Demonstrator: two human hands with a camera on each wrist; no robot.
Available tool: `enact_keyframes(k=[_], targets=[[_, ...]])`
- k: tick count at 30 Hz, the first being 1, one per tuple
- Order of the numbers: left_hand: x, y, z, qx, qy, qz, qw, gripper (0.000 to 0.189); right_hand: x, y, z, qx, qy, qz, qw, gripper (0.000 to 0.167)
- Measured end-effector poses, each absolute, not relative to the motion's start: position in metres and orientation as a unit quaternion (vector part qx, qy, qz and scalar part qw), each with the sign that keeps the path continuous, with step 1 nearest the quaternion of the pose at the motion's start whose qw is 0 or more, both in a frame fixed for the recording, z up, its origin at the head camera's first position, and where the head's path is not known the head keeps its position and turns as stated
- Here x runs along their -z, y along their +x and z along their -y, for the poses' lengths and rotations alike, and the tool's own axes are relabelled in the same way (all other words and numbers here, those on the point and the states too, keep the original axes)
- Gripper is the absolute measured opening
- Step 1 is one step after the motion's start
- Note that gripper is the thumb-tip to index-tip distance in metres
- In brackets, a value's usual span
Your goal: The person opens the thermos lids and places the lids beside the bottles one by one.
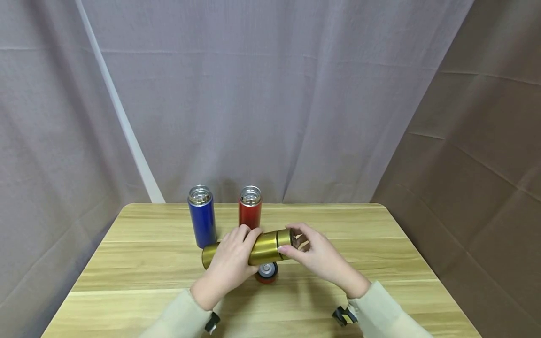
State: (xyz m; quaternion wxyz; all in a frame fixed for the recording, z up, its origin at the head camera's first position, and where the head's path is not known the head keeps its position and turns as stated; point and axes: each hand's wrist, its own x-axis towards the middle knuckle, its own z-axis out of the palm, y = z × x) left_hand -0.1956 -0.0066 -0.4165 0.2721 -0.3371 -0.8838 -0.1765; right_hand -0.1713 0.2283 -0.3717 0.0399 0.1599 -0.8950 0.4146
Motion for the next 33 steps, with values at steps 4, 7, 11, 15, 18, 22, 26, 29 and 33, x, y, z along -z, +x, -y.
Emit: enact_keyframes(k=[4,7,11,15,18,22,26,29,33], targets=[[0.4166,-0.1954,0.0082,0.182,-0.337,0.885,0.266,0.087,0.3717,-0.1703,-0.2285,-0.398,0.213,0.89,0.068,0.061],[0.4166,-0.1946,0.0087,0.195,-0.337,0.886,0.25,0.086,0.3726,-0.1693,-0.2287,-0.381,0.268,0.88,0.096,0.061],[0.4168,-0.1934,0.0087,0.21,-0.337,0.889,0.229,0.087,0.3744,-0.1685,-0.2277,-0.368,0.305,0.871,0.116,0.069],[0.4177,-0.1922,0.0088,0.214,-0.333,0.89,0.225,0.088,0.3749,-0.1684,-0.2265,-0.372,0.274,0.878,0.125,0.077],[0.4191,-0.1918,0.0087,0.209,-0.331,0.89,0.232,0.088,0.3747,-0.1684,-0.2259,-0.38,0.241,0.883,0.133,0.076],[0.4213,-0.1913,0.0081,0.204,-0.339,0.884,0.251,0.089,0.3757,-0.1675,-0.2258,-0.381,0.208,0.892,0.128,0.07],[0.4231,-0.192,0.0075,0.2,-0.343,0.876,0.275,0.089,0.3776,-0.1669,-0.2252,-0.386,0.165,0.903,0.09,0.064],[0.4239,-0.1929,0.0075,0.193,-0.343,0.874,0.285,0.088,0.3793,-0.1672,-0.2243,-0.39,0.139,0.908,0.065,0.057],[0.4242,-0.1932,0.0082,0.189,-0.345,0.874,0.286,0.088,0.3804,-0.1677,-0.224,-0.388,0.134,0.91,0.057,0.051]])
